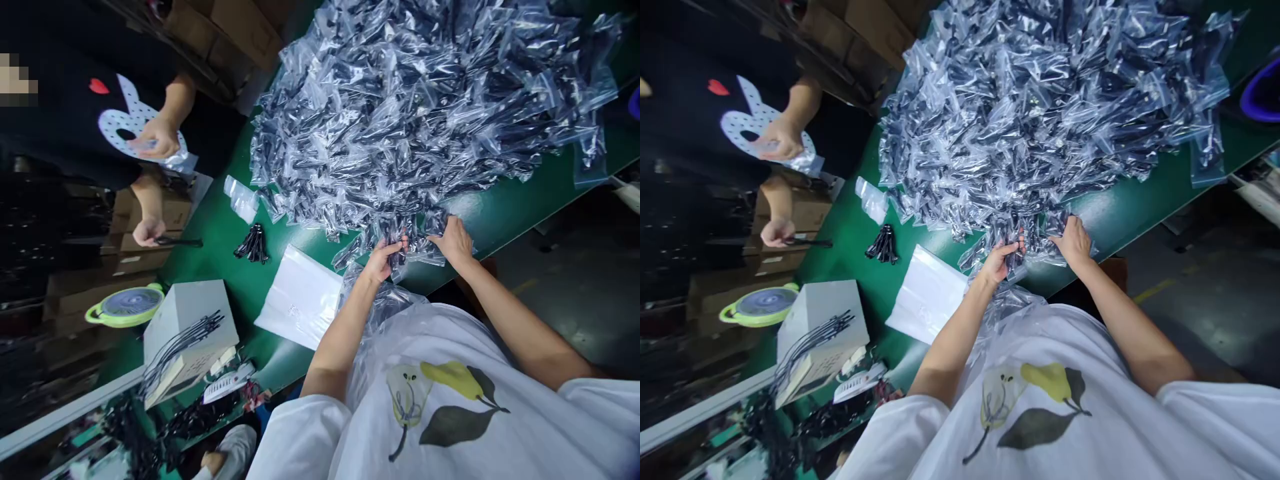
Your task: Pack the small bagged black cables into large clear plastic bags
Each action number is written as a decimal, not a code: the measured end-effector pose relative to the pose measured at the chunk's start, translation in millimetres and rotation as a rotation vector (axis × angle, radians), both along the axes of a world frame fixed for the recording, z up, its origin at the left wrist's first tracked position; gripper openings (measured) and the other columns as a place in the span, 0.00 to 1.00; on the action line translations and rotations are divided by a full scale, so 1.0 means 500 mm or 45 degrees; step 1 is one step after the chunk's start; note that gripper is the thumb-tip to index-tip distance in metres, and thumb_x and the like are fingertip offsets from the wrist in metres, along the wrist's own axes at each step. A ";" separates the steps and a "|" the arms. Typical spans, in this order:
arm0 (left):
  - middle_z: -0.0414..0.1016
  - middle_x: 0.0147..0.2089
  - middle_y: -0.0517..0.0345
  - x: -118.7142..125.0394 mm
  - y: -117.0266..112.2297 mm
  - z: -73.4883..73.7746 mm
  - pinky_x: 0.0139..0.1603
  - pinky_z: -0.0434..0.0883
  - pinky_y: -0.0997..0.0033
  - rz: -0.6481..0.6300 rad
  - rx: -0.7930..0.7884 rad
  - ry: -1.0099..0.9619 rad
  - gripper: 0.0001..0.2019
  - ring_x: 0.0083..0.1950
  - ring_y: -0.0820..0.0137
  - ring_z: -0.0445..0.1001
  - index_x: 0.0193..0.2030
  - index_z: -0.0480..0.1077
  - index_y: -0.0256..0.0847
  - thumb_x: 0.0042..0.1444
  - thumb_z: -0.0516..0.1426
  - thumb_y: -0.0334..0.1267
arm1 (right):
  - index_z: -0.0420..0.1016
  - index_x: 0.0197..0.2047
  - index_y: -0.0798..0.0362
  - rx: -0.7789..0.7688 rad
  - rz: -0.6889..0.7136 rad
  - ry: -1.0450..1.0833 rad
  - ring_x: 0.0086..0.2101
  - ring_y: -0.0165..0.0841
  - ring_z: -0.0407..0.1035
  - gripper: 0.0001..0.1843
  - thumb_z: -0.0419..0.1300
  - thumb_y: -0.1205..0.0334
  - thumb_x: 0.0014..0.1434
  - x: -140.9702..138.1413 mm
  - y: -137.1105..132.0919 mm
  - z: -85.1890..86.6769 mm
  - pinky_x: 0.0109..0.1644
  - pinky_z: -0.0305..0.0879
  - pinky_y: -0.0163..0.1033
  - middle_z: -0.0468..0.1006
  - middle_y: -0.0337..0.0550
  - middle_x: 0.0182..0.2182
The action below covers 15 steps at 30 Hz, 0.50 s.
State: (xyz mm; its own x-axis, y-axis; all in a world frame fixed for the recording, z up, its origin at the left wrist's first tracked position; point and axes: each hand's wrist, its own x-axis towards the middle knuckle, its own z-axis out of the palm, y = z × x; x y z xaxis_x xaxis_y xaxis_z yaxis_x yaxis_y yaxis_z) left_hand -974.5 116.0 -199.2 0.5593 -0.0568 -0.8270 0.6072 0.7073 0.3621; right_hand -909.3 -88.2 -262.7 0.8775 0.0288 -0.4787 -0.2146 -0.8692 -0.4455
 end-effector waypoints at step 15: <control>0.80 0.55 0.50 -0.031 0.014 0.086 0.66 0.64 0.62 -0.013 0.057 -0.199 0.24 0.61 0.61 0.75 0.47 0.78 0.39 0.39 0.67 0.27 | 0.78 0.45 0.51 0.832 -0.272 0.251 0.41 0.45 0.77 0.27 0.73 0.49 0.42 0.021 -0.029 0.146 0.48 0.73 0.51 0.83 0.47 0.42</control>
